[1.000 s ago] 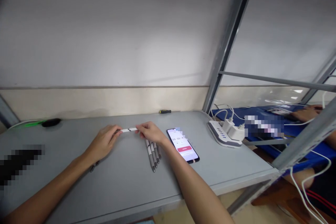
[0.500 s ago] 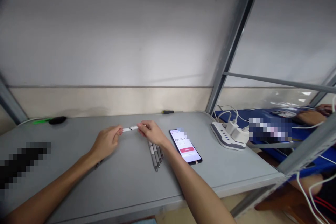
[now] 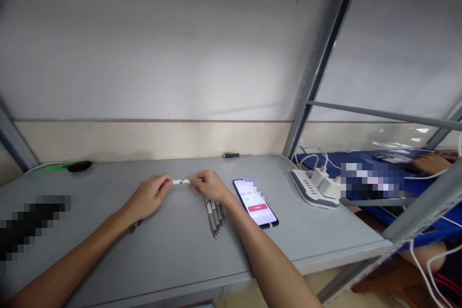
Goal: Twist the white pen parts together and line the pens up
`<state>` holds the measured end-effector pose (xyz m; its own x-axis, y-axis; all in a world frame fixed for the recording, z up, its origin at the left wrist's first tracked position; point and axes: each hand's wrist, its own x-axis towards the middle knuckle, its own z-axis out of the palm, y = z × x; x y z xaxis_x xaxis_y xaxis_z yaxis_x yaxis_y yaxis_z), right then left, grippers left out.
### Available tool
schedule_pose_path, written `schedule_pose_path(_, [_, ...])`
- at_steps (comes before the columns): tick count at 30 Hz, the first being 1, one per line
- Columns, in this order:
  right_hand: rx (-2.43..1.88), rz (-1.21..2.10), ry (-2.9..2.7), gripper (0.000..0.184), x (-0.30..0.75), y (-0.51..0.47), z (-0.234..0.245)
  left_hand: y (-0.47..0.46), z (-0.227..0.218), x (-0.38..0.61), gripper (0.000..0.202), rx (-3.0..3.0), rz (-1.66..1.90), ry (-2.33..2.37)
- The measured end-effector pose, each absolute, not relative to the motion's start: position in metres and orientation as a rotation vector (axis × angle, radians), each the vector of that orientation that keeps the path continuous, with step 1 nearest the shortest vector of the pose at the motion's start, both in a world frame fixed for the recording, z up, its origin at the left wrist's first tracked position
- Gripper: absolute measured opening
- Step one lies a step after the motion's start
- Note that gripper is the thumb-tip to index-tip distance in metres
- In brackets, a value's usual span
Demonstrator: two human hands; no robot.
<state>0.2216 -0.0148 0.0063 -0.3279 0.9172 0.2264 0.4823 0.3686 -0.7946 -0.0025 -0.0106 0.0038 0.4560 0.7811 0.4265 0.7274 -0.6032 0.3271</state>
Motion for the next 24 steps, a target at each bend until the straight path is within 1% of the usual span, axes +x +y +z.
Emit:
schedule_pose_path(3, [-1.104,0.723,-1.912,0.013,0.2225,-0.0126,0.0051,-0.0125,0.0049,-0.0014,0.022,2.615,0.797,1.323])
schedule_pose_path(4, [-1.081,0.694,-1.885,0.013,0.2224,-0.0124,0.0051,-0.0127,0.0051,-0.0011,0.021,2.618,0.794,1.309])
schedule_pose_path(6, [-1.076,0.688,-1.853,0.024,0.222,-0.013,0.0056,-0.0127,0.0052,-0.0006,0.021,2.624,0.805,1.284])
schedule_pose_path(8, [-1.117,0.754,-1.875,0.025,0.2218,-0.0145,0.0068,-0.0127,0.0052,-0.0004,0.021,2.632,0.832,1.282])
schedule_pose_path(11, [-1.16,0.801,-1.942,0.034,0.222,-0.0163,0.0085,-0.0136,0.0053,-0.0004,0.021,2.652,0.842,1.295])
schedule_pose_path(14, [-1.103,0.721,-1.92,0.022,0.2216,-0.0167,0.0091,-0.0143,0.0051,-0.0006,0.022,2.652,0.821,1.304])
schedule_pose_path(16, [-1.101,0.688,-1.864,0.03,0.2208,-0.0168,0.0093,-0.0136,0.0044,-0.0008,0.023,2.654,0.825,1.293])
schedule_pose_path(20, [-1.217,0.734,-1.854,0.031,0.2198,-0.0176,0.0109,-0.0106,0.0016,-0.0011,0.024,2.676,0.841,1.256])
schedule_pose_path(21, [-1.214,0.73,-1.872,0.03,0.2198,-0.0179,0.0116,-0.01,0.001,-0.0011,0.024,2.681,0.836,1.251])
schedule_pose_path(24, [-1.111,0.663,-1.884,0.018,0.2196,-0.0187,0.0135,-0.0095,0.0006,-0.0008,0.025,2.68,0.809,1.243])
